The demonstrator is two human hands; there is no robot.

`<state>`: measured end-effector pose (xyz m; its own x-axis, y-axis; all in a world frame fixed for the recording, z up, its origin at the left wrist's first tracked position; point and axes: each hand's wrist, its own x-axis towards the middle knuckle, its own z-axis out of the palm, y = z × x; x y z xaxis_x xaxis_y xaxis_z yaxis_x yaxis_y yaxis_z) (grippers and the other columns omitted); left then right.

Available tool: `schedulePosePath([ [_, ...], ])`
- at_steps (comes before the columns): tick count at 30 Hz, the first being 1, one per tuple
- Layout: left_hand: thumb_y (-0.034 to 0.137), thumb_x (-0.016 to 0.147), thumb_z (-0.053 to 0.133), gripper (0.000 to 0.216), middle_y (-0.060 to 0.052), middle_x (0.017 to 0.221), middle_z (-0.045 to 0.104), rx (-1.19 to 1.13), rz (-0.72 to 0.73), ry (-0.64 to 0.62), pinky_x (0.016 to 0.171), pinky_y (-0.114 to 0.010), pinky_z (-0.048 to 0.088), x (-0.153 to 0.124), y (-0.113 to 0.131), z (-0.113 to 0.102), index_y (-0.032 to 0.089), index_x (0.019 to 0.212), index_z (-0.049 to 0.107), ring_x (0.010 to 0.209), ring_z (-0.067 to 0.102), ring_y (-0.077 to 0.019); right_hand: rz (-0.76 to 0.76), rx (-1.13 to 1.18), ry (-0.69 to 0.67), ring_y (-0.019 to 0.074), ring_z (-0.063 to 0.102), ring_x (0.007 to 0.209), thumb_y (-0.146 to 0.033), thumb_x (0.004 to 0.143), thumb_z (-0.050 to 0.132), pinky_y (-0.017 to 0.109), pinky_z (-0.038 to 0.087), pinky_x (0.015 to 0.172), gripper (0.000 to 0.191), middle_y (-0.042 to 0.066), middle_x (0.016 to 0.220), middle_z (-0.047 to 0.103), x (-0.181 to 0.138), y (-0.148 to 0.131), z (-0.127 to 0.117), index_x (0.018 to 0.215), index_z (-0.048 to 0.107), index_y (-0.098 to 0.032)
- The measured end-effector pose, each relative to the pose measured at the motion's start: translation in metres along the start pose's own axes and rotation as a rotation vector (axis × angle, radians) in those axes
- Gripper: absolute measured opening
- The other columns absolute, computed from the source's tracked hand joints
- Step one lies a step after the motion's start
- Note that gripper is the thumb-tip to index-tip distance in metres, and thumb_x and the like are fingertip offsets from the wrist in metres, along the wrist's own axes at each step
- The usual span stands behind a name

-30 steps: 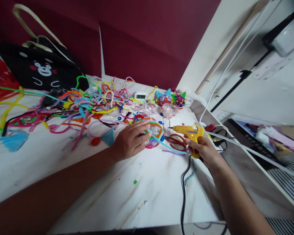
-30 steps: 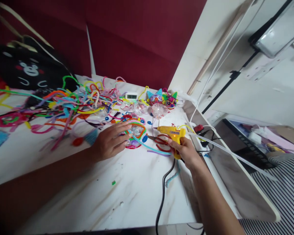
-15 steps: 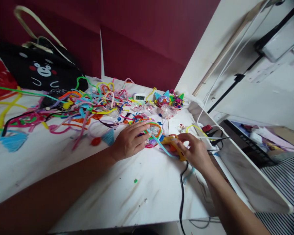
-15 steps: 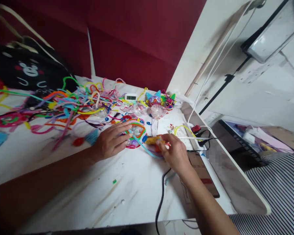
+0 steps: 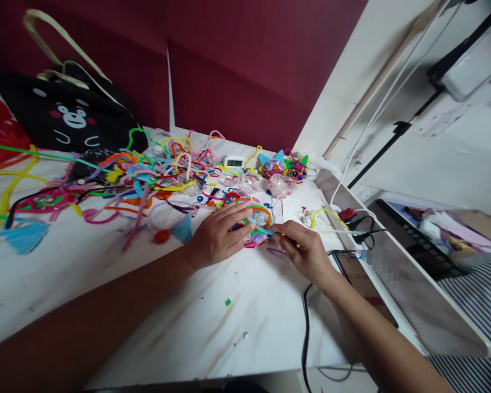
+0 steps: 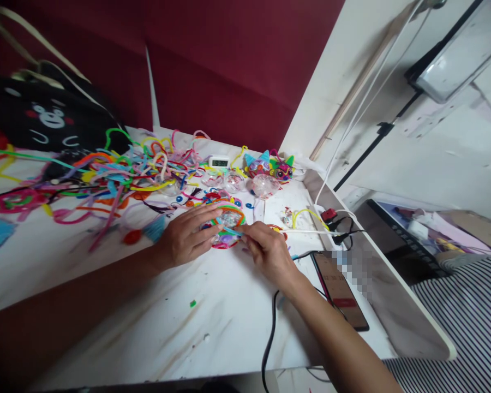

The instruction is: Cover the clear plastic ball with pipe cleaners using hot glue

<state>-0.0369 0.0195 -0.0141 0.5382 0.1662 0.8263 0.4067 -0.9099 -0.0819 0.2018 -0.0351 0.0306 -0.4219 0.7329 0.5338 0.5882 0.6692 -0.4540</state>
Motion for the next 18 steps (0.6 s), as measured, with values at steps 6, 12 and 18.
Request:
schedulePosePath([
  [6,0.011,0.085,0.060,0.033,-0.016,0.131,0.059,0.000,0.002,0.001,0.107,-0.052,0.048,0.000,0.000,-0.001,0.018,0.117,0.055,0.135,0.048,-0.0304,-0.169,-0.020,-0.085,0.0132,0.064,0.077,-0.011,0.094,0.049,0.024,0.050,0.066,0.024,0.007,0.089,0.066,0.017,0.009,-0.009,0.106,0.068,-0.020],
  [12,0.012,0.085,0.061,0.034,-0.015,0.131,0.058,0.002,-0.001,-0.003,0.108,-0.052,0.048,0.000,0.000,0.000,0.019,0.119,0.055,0.136,0.048,-0.0302,-0.248,-0.086,-0.213,0.0159,0.065,0.082,-0.011,0.094,0.049,0.025,0.049,0.070,0.024,0.009,0.093,0.066,0.034,0.011,-0.019,0.104,0.069,-0.019],
  [18,0.012,0.085,0.061,0.032,-0.016,0.129,0.059,0.017,0.007,0.005,0.106,-0.051,0.049,0.001,0.001,-0.001,0.018,0.117,0.056,0.134,0.050,-0.0297,-0.157,-0.077,-0.235,0.0144,0.067,0.076,-0.013,0.090,0.058,0.023,0.048,0.069,0.012,0.006,0.087,0.072,0.048,0.005,-0.021,0.094,0.069,-0.017],
])
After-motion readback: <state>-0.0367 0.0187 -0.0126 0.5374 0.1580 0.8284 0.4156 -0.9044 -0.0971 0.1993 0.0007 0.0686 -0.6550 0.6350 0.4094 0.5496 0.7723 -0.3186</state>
